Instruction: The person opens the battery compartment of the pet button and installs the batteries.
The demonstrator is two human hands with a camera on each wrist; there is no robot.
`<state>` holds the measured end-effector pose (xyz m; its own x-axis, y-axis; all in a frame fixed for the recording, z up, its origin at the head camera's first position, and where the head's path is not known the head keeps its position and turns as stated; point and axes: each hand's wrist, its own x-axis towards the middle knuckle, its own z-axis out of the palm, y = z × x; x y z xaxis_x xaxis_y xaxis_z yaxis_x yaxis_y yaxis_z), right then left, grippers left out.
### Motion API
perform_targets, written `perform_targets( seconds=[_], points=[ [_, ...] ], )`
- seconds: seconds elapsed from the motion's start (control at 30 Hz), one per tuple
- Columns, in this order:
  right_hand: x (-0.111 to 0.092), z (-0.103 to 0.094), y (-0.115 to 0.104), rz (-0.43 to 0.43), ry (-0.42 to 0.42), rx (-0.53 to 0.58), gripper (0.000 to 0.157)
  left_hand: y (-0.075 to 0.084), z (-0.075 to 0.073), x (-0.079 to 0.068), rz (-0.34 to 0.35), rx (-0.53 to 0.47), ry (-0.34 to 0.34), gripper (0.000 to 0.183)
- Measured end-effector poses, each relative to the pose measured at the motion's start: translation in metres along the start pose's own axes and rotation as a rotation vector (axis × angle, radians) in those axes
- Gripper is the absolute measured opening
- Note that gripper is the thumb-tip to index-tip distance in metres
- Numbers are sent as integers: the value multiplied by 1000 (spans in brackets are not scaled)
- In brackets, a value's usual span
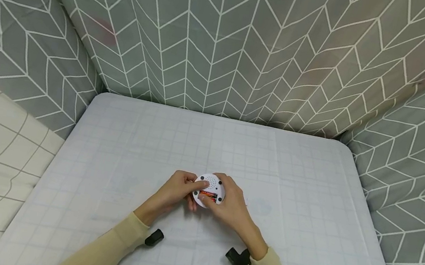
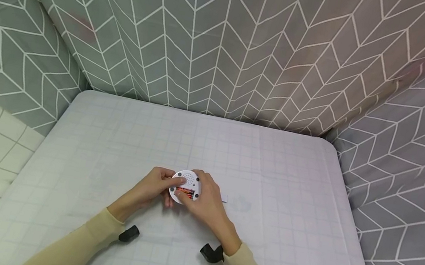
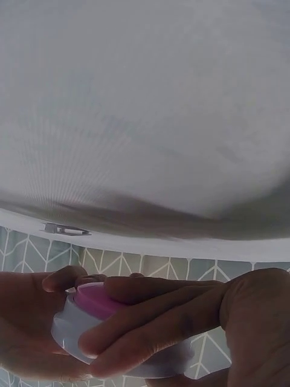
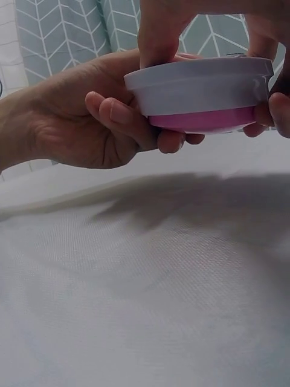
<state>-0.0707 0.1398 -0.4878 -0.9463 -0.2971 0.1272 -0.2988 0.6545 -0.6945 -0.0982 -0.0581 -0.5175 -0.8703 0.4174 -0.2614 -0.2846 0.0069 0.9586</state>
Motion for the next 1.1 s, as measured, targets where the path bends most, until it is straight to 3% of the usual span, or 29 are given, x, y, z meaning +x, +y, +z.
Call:
perform_targets(
  seconds=[0.67, 1.1],
  points=[
    [-3, -10, 11, -41, -7, 21, 52, -5, -1, 1, -6, -13, -27, 44],
    [-10, -28, 29, 37, 31, 73, 30, 0, -1, 1, -53, -1, 0, 48]
  ],
)
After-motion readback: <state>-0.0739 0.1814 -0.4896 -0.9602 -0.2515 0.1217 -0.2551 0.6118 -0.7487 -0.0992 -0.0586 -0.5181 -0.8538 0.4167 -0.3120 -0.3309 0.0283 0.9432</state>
